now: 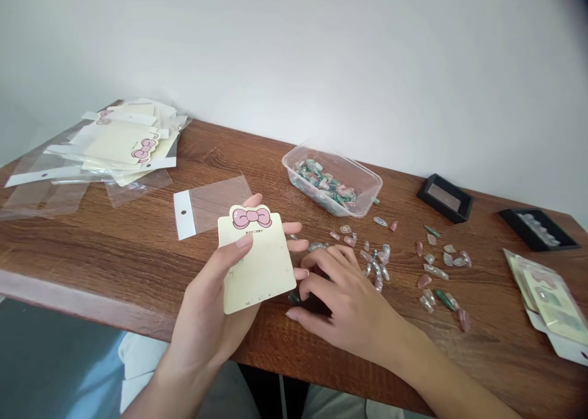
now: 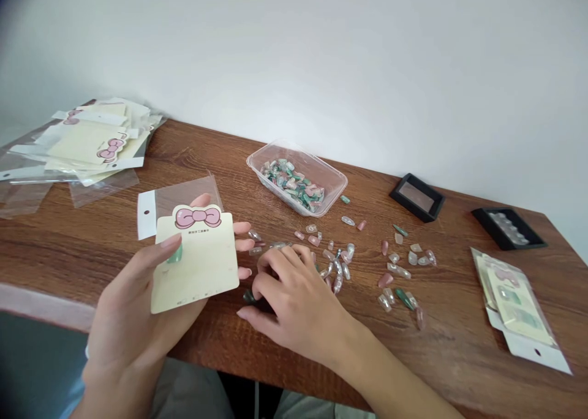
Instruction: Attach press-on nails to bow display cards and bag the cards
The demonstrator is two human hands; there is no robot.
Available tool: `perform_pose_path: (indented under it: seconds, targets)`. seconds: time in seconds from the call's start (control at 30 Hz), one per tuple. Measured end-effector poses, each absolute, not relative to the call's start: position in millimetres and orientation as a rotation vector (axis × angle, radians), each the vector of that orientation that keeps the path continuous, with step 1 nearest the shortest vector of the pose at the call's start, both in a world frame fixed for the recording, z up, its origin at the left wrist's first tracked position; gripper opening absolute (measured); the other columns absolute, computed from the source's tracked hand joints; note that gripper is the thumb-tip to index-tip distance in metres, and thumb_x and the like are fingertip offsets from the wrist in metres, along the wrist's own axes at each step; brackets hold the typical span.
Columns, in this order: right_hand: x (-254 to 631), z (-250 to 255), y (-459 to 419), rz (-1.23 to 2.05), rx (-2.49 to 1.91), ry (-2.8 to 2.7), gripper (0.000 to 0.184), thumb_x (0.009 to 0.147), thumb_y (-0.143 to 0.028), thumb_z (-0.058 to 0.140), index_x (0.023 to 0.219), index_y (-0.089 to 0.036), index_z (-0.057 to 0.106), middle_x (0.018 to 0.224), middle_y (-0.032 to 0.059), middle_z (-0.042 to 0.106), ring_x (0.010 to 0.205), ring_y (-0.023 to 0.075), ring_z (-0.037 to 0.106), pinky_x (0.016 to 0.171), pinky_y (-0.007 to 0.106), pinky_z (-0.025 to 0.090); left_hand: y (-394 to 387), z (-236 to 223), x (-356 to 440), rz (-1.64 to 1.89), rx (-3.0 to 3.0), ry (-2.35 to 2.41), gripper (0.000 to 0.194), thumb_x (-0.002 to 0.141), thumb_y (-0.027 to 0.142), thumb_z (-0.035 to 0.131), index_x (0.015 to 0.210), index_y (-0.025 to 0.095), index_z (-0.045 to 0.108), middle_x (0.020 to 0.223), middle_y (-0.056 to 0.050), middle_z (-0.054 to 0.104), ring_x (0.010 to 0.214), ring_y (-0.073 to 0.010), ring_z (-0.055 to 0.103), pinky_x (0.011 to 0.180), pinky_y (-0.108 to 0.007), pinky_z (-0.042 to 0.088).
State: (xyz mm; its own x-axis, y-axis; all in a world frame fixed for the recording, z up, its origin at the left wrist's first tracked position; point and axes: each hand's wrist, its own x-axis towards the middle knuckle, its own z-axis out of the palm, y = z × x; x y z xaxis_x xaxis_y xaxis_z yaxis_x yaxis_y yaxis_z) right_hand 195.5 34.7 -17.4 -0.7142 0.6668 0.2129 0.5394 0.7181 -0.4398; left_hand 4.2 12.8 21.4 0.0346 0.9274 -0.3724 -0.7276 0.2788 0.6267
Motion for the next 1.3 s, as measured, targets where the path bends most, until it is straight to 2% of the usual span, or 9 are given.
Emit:
perform_pose_path:
  seconds: [0.1, 0.23, 0.33, 0.5, 0.7, 0.97, 1.2, 1.3]
  targets:
    - [196.6, -14.8, 34.0, 0.572, -0.864, -2.557, 0.022, 0.091, -0.035, 0.069, 0.082, -0.018, 0.059, 0.095, 0.0048, 0.057, 0.089, 0.0214, 0.051, 0.085, 0.040, 0.034, 12.9, 20.6, 3.7, 1.304, 0.299, 0.805, 0.070, 0.095, 0.026, 0.053, 0.158, 0.030, 0.021, 0.120, -0.015, 0.074, 0.108, -0.0322, 0.072, 0.084, -0.044, 0.061]
    - [199.9, -9.3, 36.4, 0.634, -0.887, -2.546, 0.007, 0.093, -0.026, 0.064, 0.098, -0.021, 0.066, 0.101, 0.0049, 0.058, 0.093, 0.0216, 0.051, 0.091, 0.044, 0.033, 13.0, 17.7, 2.7, 1.318, 0.302, 0.744, 0.073, 0.096, 0.026, 0.052, 0.159, 0.030, 0.016, 0.119, -0.015, 0.074, 0.103, -0.0301, 0.073, 0.083, -0.044, 0.062]
    - [202.2, -6.7, 38.0, 0.681, -0.938, -2.590, 0.016, 0.093, -0.022, 0.063, 0.108, -0.027, 0.068, 0.104, 0.0042, 0.057, 0.098, 0.0222, 0.051, 0.099, 0.047, 0.031, 13.5, 18.1, 2.2, 1.315, 0.306, 0.737, 0.068, 0.098, 0.031, 0.049, 0.159, 0.028, 0.018, 0.118, -0.016, 0.074, 0.103, -0.0301, 0.073, 0.084, -0.045, 0.061]
    - [202.9, -7.6, 39.4, 0.666, -0.949, -2.625, 0.014, 0.095, -0.022, 0.063, 0.104, -0.028, 0.071, 0.100, 0.0032, 0.060, 0.098, 0.0218, 0.052, 0.097, 0.045, 0.033, 14.5, 19.7, 1.5, 1.319, 0.297, 0.725, 0.062, 0.100, 0.038, 0.043, 0.158, 0.029, 0.023, 0.121, -0.017, 0.072, 0.106, -0.0324, 0.072, 0.087, -0.049, 0.059]
    - [201.4, -14.6, 42.9, 0.430, -0.830, -2.641, 0.007, 0.096, -0.027, 0.065, 0.098, -0.023, 0.070, 0.091, 0.0027, 0.063, 0.087, 0.0207, 0.051, 0.090, 0.042, 0.035, 15.2, 18.2, 2.2, 1.304, 0.272, 0.691, 0.057, 0.100, 0.039, 0.046, 0.154, 0.026, 0.033, 0.119, -0.016, 0.073, 0.104, -0.0308, 0.072, 0.084, -0.046, 0.060]
    - [198.9, -19.6, 41.8, 0.373, -0.765, -2.603, 0.007, 0.096, -0.023, 0.065, 0.101, -0.019, 0.067, 0.093, 0.0037, 0.065, 0.086, 0.0216, 0.050, 0.083, 0.039, 0.036, 17.6, 14.4, 3.0, 1.346, 0.265, 0.633, 0.058, 0.103, 0.051, 0.033, 0.153, 0.022, 0.034, 0.116, -0.019, 0.074, 0.102, -0.0331, 0.073, 0.081, -0.048, 0.060]
    - [200.1, -16.0, 43.0, 0.366, -0.765, -2.521, 0.001, 0.094, -0.020, 0.066, 0.094, -0.018, 0.067, 0.085, 0.0026, 0.066, 0.077, 0.0191, 0.054, 0.077, 0.038, 0.042, 15.3, 14.8, 5.0, 1.328, 0.268, 0.653, 0.056, 0.104, 0.049, 0.031, 0.154, 0.025, 0.031, 0.118, -0.017, 0.073, 0.103, -0.0306, 0.072, 0.083, -0.046, 0.059]
    - [206.5, -8.7, 43.7, 0.326, -0.869, -2.368, 0.009, 0.091, -0.016, 0.069, 0.099, -0.020, 0.069, 0.087, 0.0031, 0.067, 0.078, 0.0184, 0.060, 0.073, 0.036, 0.047, 13.5, 12.7, 7.8, 1.364, 0.277, 0.670, 0.055, 0.105, 0.050, 0.030, 0.154, 0.025, 0.032, 0.117, -0.016, 0.073, 0.101, -0.0288, 0.072, 0.082, -0.045, 0.059]
